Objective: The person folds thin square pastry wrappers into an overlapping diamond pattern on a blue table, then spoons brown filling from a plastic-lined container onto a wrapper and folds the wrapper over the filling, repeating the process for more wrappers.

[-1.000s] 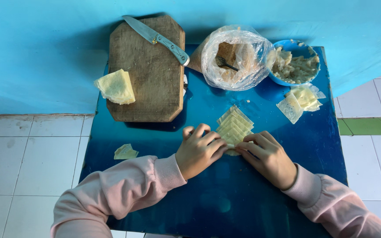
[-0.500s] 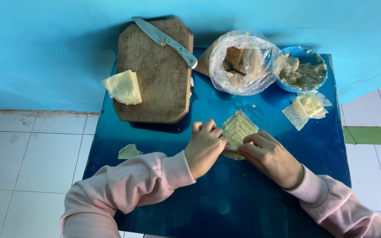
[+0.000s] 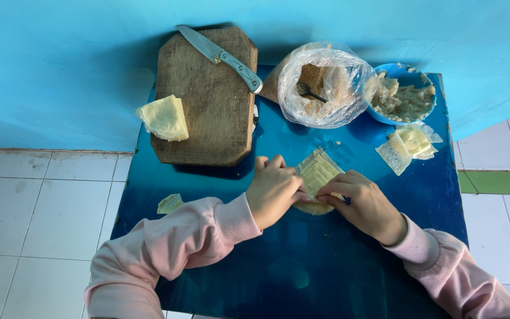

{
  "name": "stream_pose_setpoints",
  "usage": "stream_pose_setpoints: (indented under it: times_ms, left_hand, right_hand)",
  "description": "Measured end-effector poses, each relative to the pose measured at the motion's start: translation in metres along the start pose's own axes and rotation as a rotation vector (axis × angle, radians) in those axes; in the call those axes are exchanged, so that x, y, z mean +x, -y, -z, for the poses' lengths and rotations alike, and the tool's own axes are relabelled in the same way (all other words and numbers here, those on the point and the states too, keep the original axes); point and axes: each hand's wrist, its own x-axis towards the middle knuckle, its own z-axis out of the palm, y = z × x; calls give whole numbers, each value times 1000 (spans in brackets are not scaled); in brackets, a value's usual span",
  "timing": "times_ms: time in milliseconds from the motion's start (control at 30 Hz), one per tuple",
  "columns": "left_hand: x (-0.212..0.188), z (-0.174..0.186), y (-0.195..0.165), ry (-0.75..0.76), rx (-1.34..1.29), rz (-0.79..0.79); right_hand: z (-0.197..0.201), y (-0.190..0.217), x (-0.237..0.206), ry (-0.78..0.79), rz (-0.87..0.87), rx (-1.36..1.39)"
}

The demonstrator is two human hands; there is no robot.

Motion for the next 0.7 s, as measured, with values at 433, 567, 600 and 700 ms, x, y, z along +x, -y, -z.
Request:
stream_pose_setpoints:
  times_ms: [433,567,600,700]
  left_hand:
    - [-2,-5,4,-107,-157,-105]
    - [-10,-9,-2,-185,22,-214]
    - [-12,-10,-4,-209,91,-244]
    - [-16,-15,-12,-271,169,-264]
  right_hand:
    - [-11,0,-8,-180,121,5]
    - [-6,10,-14,-186,183,-77]
    - [-4,11,-15,-176,201,-94]
    - [-2,12,-14,-163,211,-127]
